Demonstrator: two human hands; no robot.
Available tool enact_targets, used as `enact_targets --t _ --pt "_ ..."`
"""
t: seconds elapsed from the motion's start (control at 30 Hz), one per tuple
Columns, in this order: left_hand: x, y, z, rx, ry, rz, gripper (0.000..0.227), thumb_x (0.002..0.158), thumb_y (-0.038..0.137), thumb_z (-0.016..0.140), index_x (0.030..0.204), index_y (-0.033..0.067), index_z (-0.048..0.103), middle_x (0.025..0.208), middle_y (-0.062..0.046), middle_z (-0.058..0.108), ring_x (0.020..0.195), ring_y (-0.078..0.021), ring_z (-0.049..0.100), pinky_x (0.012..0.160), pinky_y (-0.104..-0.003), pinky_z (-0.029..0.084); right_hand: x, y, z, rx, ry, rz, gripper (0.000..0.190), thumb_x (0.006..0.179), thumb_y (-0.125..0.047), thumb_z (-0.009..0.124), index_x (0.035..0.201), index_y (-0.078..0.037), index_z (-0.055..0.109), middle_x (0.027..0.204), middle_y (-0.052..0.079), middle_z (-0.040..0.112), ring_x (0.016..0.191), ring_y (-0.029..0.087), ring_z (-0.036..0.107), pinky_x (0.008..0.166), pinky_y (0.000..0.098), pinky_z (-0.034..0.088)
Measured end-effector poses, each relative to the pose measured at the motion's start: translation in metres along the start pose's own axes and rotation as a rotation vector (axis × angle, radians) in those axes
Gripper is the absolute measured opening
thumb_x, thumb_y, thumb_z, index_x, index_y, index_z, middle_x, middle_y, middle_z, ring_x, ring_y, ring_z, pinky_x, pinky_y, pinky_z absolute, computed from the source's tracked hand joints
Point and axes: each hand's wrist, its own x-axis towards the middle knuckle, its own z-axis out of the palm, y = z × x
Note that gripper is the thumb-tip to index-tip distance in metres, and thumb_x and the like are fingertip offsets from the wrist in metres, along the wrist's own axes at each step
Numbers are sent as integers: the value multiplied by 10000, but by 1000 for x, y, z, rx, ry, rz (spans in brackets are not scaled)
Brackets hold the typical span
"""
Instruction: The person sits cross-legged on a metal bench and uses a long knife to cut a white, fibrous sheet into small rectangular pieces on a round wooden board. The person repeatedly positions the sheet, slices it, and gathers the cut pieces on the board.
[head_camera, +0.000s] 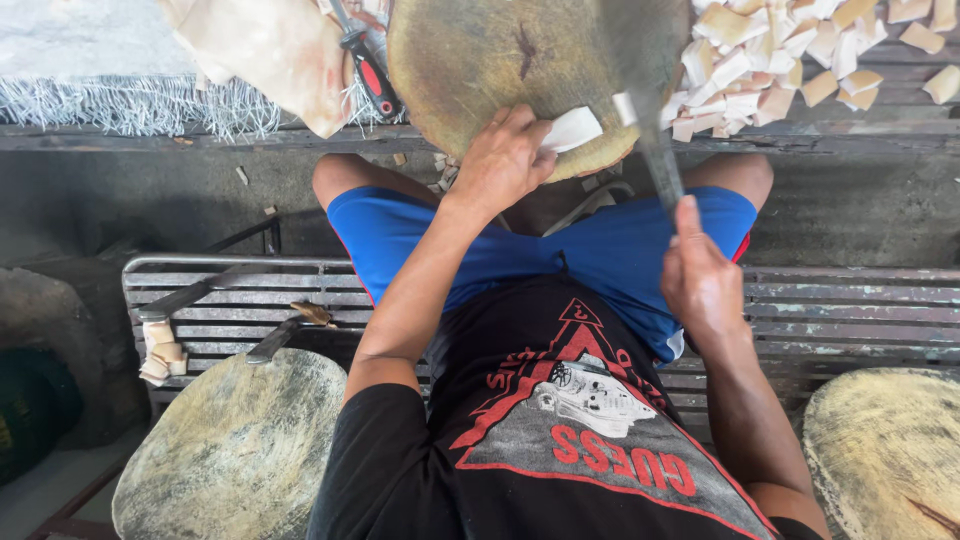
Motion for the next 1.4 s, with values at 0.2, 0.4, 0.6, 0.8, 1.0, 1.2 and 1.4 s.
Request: enact_targets --t 0.2,0.4,0.6,0.8,1.0,1.2,1.4 --pt "0 2 6 33 41 32 314 820 201 784 1087 48 721 996 -112 631 989 -316 626 880 -446 529 -4 -1 11 127 151 -133 543 1034 104 601 1544 56 423 808 164 646 642 286 646 604 404 550" --pt "0 1 10 25 72 25 317 834 210 791 1095 54 699 1009 -107 648 1010 -314 627 902 -446 532 0 -8 4 -24 -53 25 601 954 81 628 1534 56 472 866 214 687 673 333 667 592 433 537" --pt "-3 3 2 -39 92 51 393 826 254 805 1110 38 640 1106 -119 657 1042 -328 620 915 -453 510 -22 15 20 144 17 144 517 1018 -8 606 1507 1 438 716 162 619 594 321 621 534 468 508" --pt "-13 1 -8 75 15 -34 316 820 252 820 1046 84 675 1035 -91 645 1032 -314 606 907 -467 467 7 -14 3 -50 -111 -109 630 906 56 636 1517 11 492 756 171 646 602 333 638 566 457 522" --pt "-13 -3 -2 31 53 -42 318 838 277 816 1050 80 686 1026 -80 655 1012 -306 601 879 -463 457 0 -22 -13 213 178 -78 503 1118 15 551 1594 47 390 869 145 669 693 250 672 644 377 557" --pt "-14 -7 -1 66 40 -28 340 843 342 829 1017 89 684 1022 -83 653 1016 -300 598 894 -452 459 1 -26 12 38 -138 -83 608 939 10 630 1526 29 473 744 165 638 589 323 627 561 455 519" --pt "-13 -3 -18 -8 18 -35 387 764 345 852 986 77 684 1012 -91 672 1016 -307 604 879 -460 417 5 -28 -8 145 17 -129 576 1032 36 598 1576 -30 419 1013 283 643 846 396 689 725 435 582"
